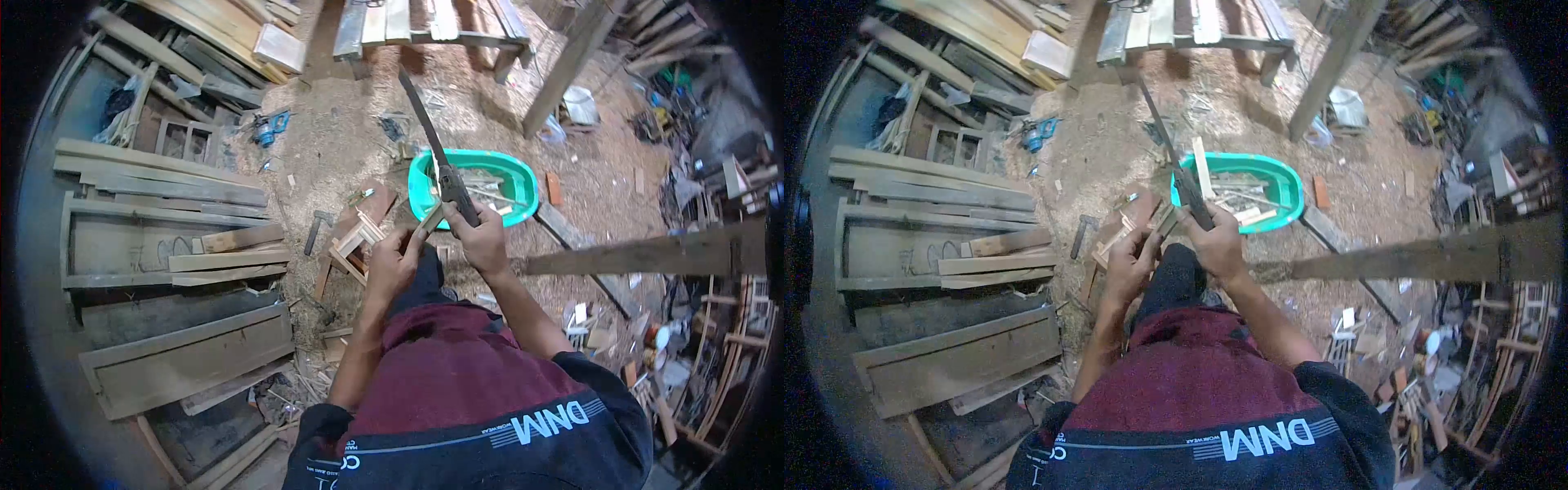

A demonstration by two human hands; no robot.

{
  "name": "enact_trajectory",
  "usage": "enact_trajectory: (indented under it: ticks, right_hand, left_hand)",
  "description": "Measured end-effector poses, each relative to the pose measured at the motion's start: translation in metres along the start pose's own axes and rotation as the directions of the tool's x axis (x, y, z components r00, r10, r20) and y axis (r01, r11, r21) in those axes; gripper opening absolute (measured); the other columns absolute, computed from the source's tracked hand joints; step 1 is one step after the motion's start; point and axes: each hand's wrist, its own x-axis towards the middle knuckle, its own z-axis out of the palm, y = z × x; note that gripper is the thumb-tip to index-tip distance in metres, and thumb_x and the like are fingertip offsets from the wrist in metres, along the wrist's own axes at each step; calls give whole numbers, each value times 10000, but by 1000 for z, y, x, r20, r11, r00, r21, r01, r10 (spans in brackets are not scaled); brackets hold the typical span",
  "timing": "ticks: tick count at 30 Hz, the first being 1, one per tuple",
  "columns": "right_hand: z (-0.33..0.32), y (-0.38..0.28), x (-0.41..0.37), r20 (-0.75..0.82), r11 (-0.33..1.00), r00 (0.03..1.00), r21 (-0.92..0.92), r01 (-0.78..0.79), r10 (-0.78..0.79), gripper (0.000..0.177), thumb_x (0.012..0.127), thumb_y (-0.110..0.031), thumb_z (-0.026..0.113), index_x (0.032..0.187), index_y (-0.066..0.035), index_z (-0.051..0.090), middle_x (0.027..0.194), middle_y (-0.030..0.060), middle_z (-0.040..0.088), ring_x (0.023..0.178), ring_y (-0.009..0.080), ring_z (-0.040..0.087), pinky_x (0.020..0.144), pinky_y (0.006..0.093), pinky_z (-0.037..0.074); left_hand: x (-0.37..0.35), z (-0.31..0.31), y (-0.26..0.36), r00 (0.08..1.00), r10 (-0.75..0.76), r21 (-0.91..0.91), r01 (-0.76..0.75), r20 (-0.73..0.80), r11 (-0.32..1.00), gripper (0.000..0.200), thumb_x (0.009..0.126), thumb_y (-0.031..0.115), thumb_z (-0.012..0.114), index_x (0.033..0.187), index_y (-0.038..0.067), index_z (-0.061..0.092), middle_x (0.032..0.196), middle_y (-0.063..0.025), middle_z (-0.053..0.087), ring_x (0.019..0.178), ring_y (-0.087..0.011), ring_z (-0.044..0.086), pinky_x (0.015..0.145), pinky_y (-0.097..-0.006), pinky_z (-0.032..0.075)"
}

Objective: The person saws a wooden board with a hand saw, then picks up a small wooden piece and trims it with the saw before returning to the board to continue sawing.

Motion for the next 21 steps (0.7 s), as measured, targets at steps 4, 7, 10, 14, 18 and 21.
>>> enact_trajectory:
  ticks: [4,7,10,14,18,21]
  right_hand:
    - [23,14,65,75,1000,997,1,-21,21,234,933,-239,699,933,-6,680,722,-59,562,656,35,470,570,223,382]
    - [46,11,121,115,1000,993,24,-13,10,227,944,-235,688,934,-9,672,713,-71,549,643,29,454,558,217,373]
    - [68,-18,171,140,1000,990,29,9,-13,238,952,-248,680,950,-10,680,695,-76,536,631,30,440,548,228,367]
    - [91,-48,230,198,997,980,-69,45,-30,298,983,-302,636,926,-20,714,659,-66,534,609,30,433,534,236,353]
    - [112,-71,269,151,996,988,84,29,-42,310,1011,-302,595,906,-17,653,653,-53,514,566,34,433,525,220,340]
    - [126,-63,306,175,972,985,229,-45,4,298,1006,-321,605,861,-62,631,651,-73,503,563,20,448,497,207,340]
  left_hand:
    - [50,-10,4,988,62,-221,-92,-141,971,191,969,82,605,1147,16,628,893,-53,692,716,-101,620,620,-239,486]
    - [98,-23,-1,964,63,-256,-131,-259,958,191,942,45,622,1127,4,648,918,-58,707,761,-89,624,681,-253,500]
    - [144,-46,9,944,41,-322,-152,-326,934,187,935,37,634,1118,3,652,890,-45,696,751,-76,609,663,-239,489]
    - [191,-81,37,916,-3,-289,-123,-401,949,192,935,41,634,1121,-2,654,891,-22,678,779,-60,598,683,-219,478]
    - [230,-109,42,876,6,-284,-162,-482,945,202,931,53,650,1124,-9,653,934,-24,686,808,-71,607,715,-236,488]
    - [258,-129,35,858,-13,-215,-114,-513,970,259,905,62,679,1154,-4,652,1005,-59,696,855,-104,634,773,-273,513]
